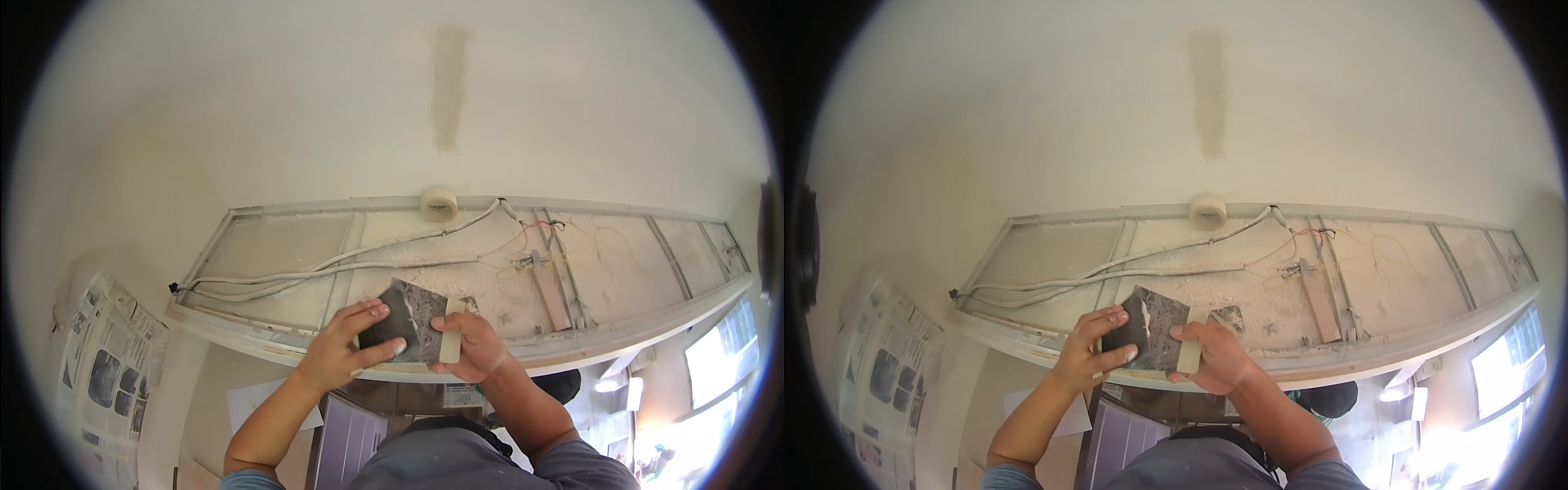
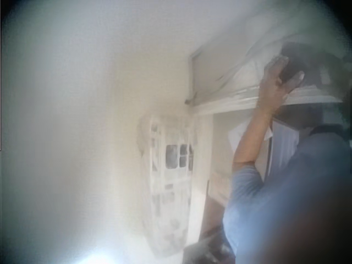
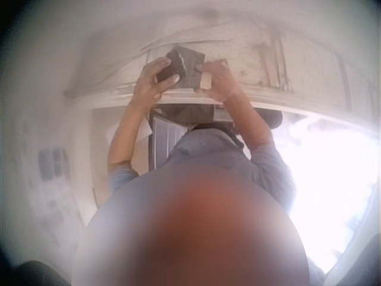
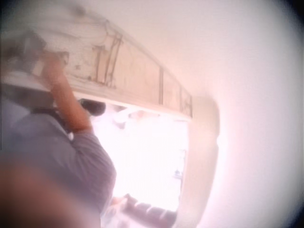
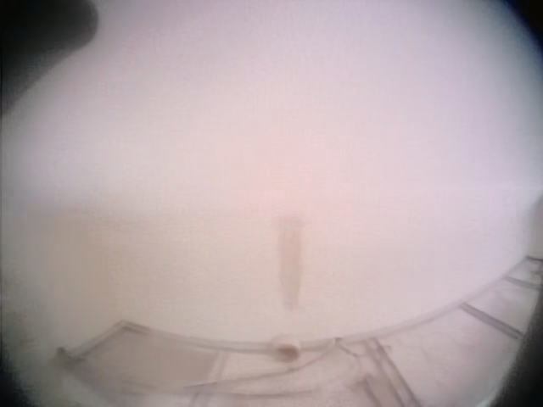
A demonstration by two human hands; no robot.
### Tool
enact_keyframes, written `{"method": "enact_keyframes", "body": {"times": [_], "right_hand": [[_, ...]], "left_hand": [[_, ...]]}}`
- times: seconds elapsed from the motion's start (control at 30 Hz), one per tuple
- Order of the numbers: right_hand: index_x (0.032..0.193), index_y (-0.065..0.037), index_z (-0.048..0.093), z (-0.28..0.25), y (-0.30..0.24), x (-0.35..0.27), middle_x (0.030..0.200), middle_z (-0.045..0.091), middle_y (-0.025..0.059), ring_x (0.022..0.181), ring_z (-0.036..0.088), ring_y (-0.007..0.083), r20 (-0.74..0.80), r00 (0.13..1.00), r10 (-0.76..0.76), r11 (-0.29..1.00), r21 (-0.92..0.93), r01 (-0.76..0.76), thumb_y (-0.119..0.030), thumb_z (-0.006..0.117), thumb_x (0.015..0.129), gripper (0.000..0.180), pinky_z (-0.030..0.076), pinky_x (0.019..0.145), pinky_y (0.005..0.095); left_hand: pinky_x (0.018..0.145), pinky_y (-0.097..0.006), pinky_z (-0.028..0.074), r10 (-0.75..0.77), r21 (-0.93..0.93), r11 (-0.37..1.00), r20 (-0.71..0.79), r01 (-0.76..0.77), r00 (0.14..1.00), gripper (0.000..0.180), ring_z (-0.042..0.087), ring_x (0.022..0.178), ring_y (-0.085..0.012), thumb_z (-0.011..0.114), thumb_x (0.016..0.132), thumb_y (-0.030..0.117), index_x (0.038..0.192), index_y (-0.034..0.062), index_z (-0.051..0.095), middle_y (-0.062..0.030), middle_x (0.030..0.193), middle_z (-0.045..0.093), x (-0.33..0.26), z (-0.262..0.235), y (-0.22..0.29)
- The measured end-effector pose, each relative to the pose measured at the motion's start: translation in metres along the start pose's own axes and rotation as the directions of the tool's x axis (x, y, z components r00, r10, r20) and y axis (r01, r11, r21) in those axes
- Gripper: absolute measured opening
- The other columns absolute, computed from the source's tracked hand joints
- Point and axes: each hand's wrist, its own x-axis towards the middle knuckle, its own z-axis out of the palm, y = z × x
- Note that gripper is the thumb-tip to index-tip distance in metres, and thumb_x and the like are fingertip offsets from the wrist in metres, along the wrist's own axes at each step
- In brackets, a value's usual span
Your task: The person applies joint compound to a ceiling seam using a putty knife and hawk. They smooth the compound along the seam, then apply and press a paper tape strip over the wet compound, and continue to feather the edges with additional compound.
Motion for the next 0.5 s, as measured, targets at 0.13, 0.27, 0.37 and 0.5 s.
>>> {"method": "enact_keyframes", "body": {"times": [0.13,0.27,0.37,0.5], "right_hand": [[0.139,0.001,0.057,-0.016,-0.016,0.010,0.121,0.072,0.0160,0.096,0.072,0.0274,-0.055,0.996,-0.065,0.994,0.079,0.069,-0.023,0.055,0.105,0.042,0.057,0.070,0.0423],[0.148,-0.003,0.050,-0.024,-0.064,0.039,0.135,0.067,0.0143,0.116,0.069,0.0291,-0.091,0.920,-0.381,0.924,0.011,0.383,-0.035,0.044,0.113,0.048,0.059,0.088,0.0446],[0.151,-0.005,0.048,-0.027,-0.100,0.065,0.144,0.062,0.0144,0.126,0.064,0.0292,-0.078,0.877,-0.474,0.881,-0.039,0.472,-0.042,0.037,0.115,0.053,0.055,0.100,0.0491],[0.152,-0.007,0.052,-0.054,-0.134,0.128,0.148,0.059,0.0148,0.136,0.056,0.0287,-0.194,0.665,-0.721,0.654,-0.507,0.561,-0.033,0.050,0.111,0.049,0.049,0.109,0.0515]], "left_hand": [[0.107,-0.044,0.054,-0.430,0.197,0.891,0.075,0.409,0.900,0.074,0.062,0.126,-0.0377,0.058,0.085,-0.017,0.146,0.0226,0.066,-0.0143,0.138,0.061,-0.035,-0.015,-0.028],[0.107,-0.042,0.052,-0.658,0.089,0.744,-0.079,0.662,0.749,0.071,0.062,0.125,-0.0389,0.050,0.088,-0.018,0.148,0.0158,0.063,-0.0171,0.138,0.060,-0.079,-0.002,-0.036],[0.107,-0.042,0.051,-0.709,0.012,0.690,-0.188,0.724,0.679,0.067,0.062,0.124,-0.0393,0.049,0.090,-0.017,0.149,0.0113,0.062,-0.0192,0.138,0.060,-0.103,0.015,-0.039],[0.106,-0.041,0.051,-0.676,0.051,0.682,-0.336,0.730,0.655,0.060,0.062,0.124,-0.0389,0.048,0.094,-0.014,0.148,0.0065,0.062,-0.0210,0.137,0.060,-0.110,0.027,-0.045]]}}
